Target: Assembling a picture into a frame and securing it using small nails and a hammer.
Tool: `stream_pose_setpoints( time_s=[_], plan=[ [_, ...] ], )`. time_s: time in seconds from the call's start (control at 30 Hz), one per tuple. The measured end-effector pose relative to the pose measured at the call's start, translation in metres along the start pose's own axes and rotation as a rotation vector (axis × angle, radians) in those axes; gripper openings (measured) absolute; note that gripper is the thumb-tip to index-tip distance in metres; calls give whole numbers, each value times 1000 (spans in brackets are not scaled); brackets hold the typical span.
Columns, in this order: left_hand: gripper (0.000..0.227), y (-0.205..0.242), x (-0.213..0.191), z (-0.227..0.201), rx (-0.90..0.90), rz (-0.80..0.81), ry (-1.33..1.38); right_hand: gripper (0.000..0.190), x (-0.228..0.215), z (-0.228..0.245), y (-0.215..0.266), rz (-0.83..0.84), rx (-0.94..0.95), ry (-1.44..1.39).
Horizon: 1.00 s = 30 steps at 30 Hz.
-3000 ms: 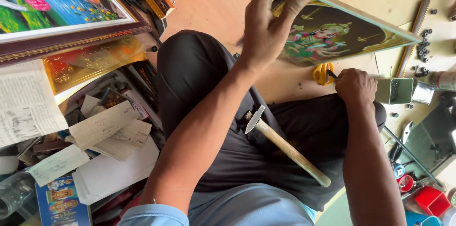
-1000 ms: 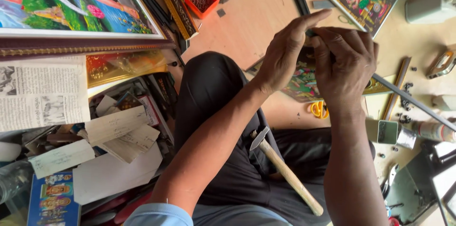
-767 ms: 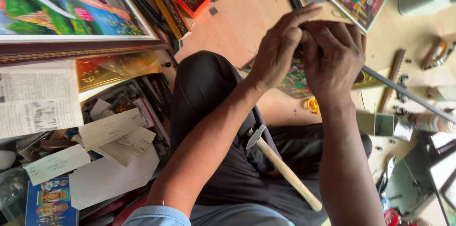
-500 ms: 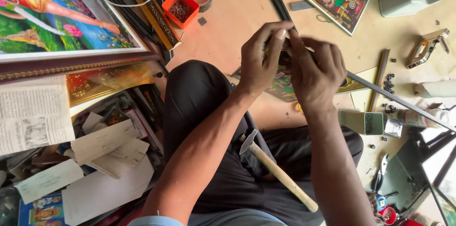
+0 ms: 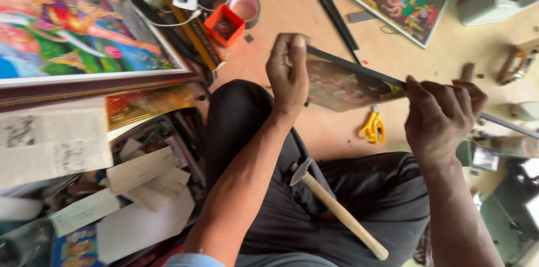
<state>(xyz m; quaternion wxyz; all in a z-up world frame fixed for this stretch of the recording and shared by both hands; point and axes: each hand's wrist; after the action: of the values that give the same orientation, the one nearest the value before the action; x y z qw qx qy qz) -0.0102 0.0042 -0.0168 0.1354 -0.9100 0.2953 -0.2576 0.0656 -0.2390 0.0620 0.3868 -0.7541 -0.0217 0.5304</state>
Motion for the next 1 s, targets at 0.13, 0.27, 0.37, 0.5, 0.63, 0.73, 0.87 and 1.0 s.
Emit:
stream_pose_setpoints(
  time_s=[0.13,0.27,0.37,0.5,0.63,0.73,0.87,1.0],
  plan=[
    [13,-11,-9,-6,49,-134,-88,7,-2,30,-26,-37,-33,-11],
    [16,-16,-3,-25,124,-124,-217,15,11,7,8,19,8,-91],
    [19,-9,-5,-19,97,-83,-240,15,9,9,21,55,7,-42],
    [10,-11,-10,-5,23,-98,-82,10,16,12,11,2,-41,-19],
    [16,-9,-12,6,-65,-159,22,8,9,6,-25,49,-165,62],
    [24,-9,-14,7,-17,-166,56,14,17,1,-45,21,-178,-19],
    [28,-9,-9,8,-18,-120,-10,14,40,-25,-18,60,-129,-33],
    [23,-12,-5,4,-27,-16,-7,14,39,-26,-5,92,-41,-93]
  ],
)
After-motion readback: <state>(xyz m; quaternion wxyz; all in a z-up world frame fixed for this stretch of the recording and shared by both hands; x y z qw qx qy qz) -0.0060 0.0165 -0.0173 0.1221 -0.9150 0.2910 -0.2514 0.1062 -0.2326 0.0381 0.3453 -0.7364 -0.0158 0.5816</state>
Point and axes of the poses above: each hand's wrist, its own y-axis away from the middle knuckle, its own x-axis out of the palm, z = x × y, and after that the axes turned 2 degrees about x, right-handed
